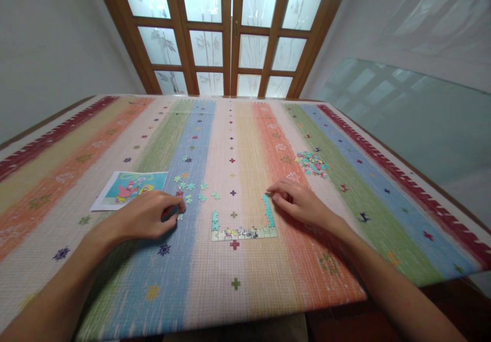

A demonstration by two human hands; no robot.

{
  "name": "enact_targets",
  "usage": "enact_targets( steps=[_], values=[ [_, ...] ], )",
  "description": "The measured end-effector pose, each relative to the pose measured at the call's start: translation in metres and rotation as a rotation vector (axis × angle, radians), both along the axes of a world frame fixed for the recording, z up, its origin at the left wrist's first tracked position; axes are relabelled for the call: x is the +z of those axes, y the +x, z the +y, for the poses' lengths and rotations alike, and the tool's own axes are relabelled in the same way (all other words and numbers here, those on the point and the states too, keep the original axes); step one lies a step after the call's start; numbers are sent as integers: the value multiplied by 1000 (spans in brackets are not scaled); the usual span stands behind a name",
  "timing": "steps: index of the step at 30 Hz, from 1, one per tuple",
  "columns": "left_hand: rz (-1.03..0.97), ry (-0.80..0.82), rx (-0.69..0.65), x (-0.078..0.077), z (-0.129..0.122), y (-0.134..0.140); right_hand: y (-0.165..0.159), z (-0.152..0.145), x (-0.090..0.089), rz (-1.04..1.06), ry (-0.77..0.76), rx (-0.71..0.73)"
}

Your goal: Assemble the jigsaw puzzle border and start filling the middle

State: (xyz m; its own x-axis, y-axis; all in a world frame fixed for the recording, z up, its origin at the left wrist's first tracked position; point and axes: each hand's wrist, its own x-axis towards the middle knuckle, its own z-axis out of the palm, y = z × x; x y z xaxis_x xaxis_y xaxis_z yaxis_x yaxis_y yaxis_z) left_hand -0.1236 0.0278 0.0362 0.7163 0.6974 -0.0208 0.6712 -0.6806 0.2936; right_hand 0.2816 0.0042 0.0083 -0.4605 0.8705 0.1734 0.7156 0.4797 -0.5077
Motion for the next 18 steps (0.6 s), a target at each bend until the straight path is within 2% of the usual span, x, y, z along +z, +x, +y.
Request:
enact_targets(
  steps=[4, 11, 18],
  values=[
    [-12, 88, 32, -3, 4, -3, 0, 0, 0, -6, 9, 10],
    [-146, 247, 268, -9, 4, 6, 1, 1, -3, -22, 26, 14],
    [-228, 460, 262, -14, 5, 9, 1, 0, -3, -39, 34, 7]
  ],
)
